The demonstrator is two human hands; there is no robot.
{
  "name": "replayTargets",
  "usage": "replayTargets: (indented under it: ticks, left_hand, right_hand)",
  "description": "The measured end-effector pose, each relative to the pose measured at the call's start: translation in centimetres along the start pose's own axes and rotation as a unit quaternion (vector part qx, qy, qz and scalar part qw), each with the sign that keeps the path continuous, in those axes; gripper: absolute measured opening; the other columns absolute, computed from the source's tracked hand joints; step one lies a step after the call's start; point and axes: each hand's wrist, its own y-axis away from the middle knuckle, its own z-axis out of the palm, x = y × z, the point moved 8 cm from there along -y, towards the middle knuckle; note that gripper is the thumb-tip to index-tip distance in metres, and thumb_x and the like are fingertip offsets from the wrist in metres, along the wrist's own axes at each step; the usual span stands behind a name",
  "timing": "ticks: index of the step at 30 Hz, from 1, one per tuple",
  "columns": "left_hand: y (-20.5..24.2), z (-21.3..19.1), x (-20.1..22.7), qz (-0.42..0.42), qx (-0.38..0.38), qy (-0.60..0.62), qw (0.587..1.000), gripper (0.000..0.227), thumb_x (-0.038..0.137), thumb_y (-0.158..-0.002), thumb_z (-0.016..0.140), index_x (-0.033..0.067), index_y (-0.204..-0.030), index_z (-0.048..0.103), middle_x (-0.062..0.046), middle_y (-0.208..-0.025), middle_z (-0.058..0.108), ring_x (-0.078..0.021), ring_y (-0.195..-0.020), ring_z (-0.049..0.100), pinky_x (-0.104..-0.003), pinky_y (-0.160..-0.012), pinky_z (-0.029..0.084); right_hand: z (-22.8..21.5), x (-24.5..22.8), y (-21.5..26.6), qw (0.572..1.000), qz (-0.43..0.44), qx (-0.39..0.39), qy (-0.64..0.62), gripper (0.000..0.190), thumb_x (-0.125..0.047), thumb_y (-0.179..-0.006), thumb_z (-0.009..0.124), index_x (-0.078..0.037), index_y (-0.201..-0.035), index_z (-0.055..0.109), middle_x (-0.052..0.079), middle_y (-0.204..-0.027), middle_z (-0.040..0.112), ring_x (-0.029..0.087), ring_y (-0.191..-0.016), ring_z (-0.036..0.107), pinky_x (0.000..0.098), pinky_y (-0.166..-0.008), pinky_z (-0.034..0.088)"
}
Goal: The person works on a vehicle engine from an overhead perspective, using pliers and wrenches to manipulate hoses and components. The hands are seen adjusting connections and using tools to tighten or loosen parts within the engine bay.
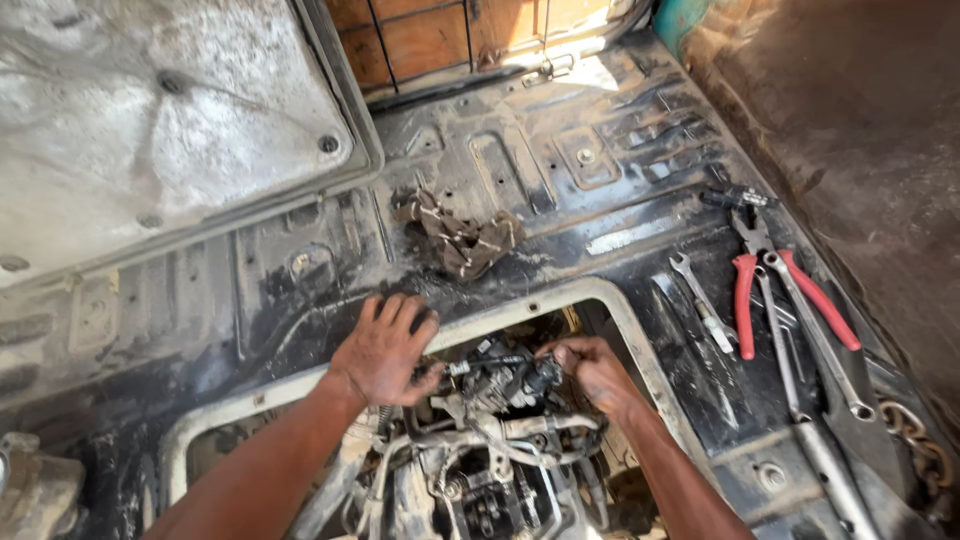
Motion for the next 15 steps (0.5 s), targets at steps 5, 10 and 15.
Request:
replayTargets:
  ticks: [5,10,15]
  left_hand:
    - [-0.3,-0.3,0.1,0.007,0.013,-0.02,1.0,0.072,0.056,-0.082,0.058,0.0026,-0.13,0.055,-0.026,-0.132,0.049,-0.039,-0.118,0.046,-0.058,-0.099,0.036]
    - [0.1,-1.2,0.1,0.014,0.074,-0.001,0.997,0.07,0.055,-0.081,0.06,0.0005,-0.125,0.057,-0.025,-0.125,0.051,-0.038,-0.116,0.048,-0.056,-0.098,0.037]
    - [0.2,-1.1,0.1,0.01,0.07,0.012,0.997,0.069,0.054,-0.079,0.063,0.0015,-0.124,0.058,-0.024,-0.123,0.052,-0.0379,-0.115,0.048,-0.056,-0.098,0.037]
  right_hand:
    - [-1.4,2.2,-1.5,0.991,0.114,0.06,0.045,0.025,-0.027,-0.096,0.065,-0.016,-0.116,0.076,0.006,-0.12,0.075,0.022,-0.119,0.065,0.0479,-0.111,0.042]
    - [-2.2,5.7,-0.4,0.981,0.176,0.074,0.038,0.033,-0.02,-0.099,0.059,-0.014,-0.129,0.071,0.009,-0.115,0.075,0.017,-0.096,0.067,0.0383,-0.093,0.051]
    - [-2.2,7.5,-1.9,0.989,0.133,0.059,-0.004,0.043,-0.005,-0.092,0.063,-0.012,-0.134,0.066,0.015,-0.107,0.077,0.014,-0.046,0.041,0.0304,-0.039,0.033]
